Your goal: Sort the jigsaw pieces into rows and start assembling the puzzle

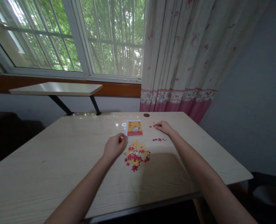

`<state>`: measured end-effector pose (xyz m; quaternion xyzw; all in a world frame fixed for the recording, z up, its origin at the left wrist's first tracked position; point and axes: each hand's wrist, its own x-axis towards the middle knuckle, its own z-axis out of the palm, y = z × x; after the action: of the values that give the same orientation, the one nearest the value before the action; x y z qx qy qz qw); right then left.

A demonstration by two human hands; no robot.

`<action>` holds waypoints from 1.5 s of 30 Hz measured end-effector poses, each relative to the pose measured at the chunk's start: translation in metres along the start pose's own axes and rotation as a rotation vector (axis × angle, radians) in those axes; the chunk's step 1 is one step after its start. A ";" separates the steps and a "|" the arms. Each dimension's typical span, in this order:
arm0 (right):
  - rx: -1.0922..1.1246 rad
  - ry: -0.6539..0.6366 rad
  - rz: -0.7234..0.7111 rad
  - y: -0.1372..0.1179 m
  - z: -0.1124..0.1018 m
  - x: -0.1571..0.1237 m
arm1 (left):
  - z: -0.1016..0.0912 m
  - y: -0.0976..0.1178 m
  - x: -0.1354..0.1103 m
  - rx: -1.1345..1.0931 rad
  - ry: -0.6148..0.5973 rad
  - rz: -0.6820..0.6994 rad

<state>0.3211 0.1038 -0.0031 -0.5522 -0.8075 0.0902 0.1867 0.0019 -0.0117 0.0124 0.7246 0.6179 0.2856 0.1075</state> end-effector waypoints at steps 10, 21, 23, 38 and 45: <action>-0.036 0.003 -0.007 -0.004 -0.004 -0.001 | 0.000 0.003 -0.002 0.017 -0.002 0.021; -0.073 0.046 -0.454 -0.080 -0.008 -0.056 | -0.003 0.006 -0.001 -0.013 -0.138 0.178; -0.037 0.026 -0.520 -0.095 -0.004 -0.071 | -0.003 0.008 -0.002 -0.045 -0.195 0.268; -0.025 0.009 -0.532 -0.119 0.025 -0.090 | 0.013 0.007 -0.002 -0.158 -0.210 0.427; 0.030 0.119 -0.509 -0.119 0.020 -0.089 | 0.019 0.016 0.000 -0.729 -0.090 -0.021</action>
<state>0.2395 -0.0212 0.0020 -0.3327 -0.9067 0.0196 0.2584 0.0260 -0.0111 0.0050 0.6440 0.4776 0.4539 0.3888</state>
